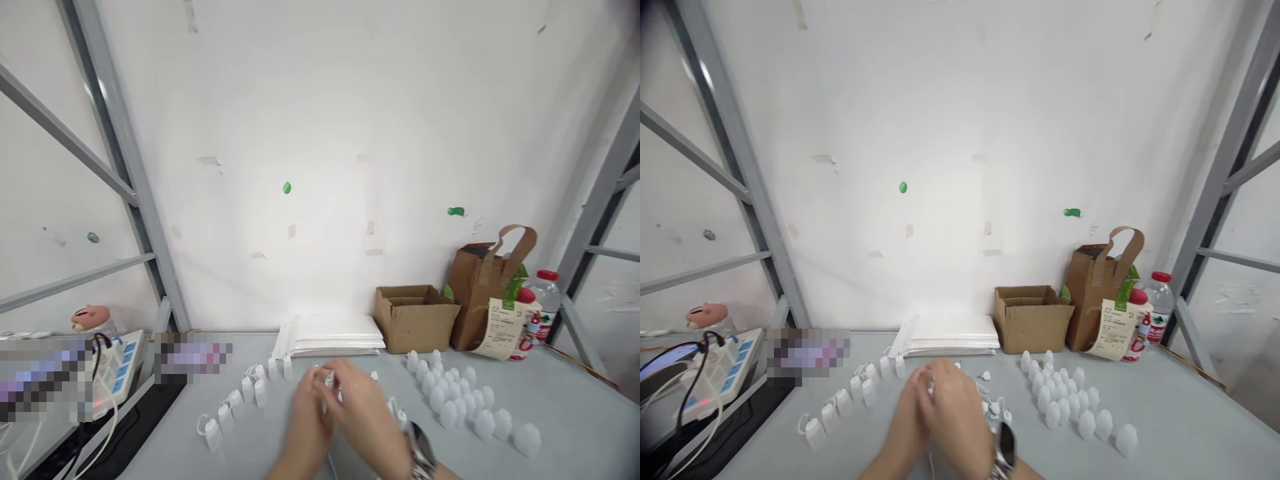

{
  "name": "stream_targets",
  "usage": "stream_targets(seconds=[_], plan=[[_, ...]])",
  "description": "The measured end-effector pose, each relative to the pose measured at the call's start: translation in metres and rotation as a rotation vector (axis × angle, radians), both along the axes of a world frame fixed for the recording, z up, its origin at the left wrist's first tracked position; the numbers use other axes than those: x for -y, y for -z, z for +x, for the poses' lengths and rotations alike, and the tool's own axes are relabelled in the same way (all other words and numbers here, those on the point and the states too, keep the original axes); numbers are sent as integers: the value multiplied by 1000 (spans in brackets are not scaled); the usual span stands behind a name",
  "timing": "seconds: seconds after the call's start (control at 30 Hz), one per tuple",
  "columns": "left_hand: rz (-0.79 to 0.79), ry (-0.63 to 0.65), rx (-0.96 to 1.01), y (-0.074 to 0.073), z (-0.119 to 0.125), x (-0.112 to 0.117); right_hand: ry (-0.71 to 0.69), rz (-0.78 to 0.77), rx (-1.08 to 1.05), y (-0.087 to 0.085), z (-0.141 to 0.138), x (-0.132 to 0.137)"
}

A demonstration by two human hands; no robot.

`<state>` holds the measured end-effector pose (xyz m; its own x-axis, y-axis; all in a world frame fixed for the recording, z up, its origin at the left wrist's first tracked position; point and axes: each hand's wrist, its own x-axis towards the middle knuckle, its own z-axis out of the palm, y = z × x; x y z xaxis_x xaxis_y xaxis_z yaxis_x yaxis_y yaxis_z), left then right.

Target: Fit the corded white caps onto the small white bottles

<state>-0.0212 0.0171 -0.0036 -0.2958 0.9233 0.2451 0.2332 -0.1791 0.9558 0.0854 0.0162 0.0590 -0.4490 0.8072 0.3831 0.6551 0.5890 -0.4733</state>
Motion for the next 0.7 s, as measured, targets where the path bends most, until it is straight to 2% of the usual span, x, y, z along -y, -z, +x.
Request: stream_targets(seconds=[0.07,0.17,0.23,0.3,0.4,0.53,0.7], plan=[[13,-18,-70,0,-3,5,99,12,-3,7,47,-2],[15,-45,-213,2,-3,10,297,-49,39,31,114,-4],[17,-45,-309,4,-1,11,460,-107,66,46,149,-3],[8,-43,-354,4,2,12,563,-150,69,54,173,-1],[-46,-38,-367,4,3,11,619,-135,83,54,184,-1],[-144,-3,-389,3,-2,9,642,-55,234,51,170,-7],[-88,93,-464,3,-6,7,651,-33,423,56,152,-14]])
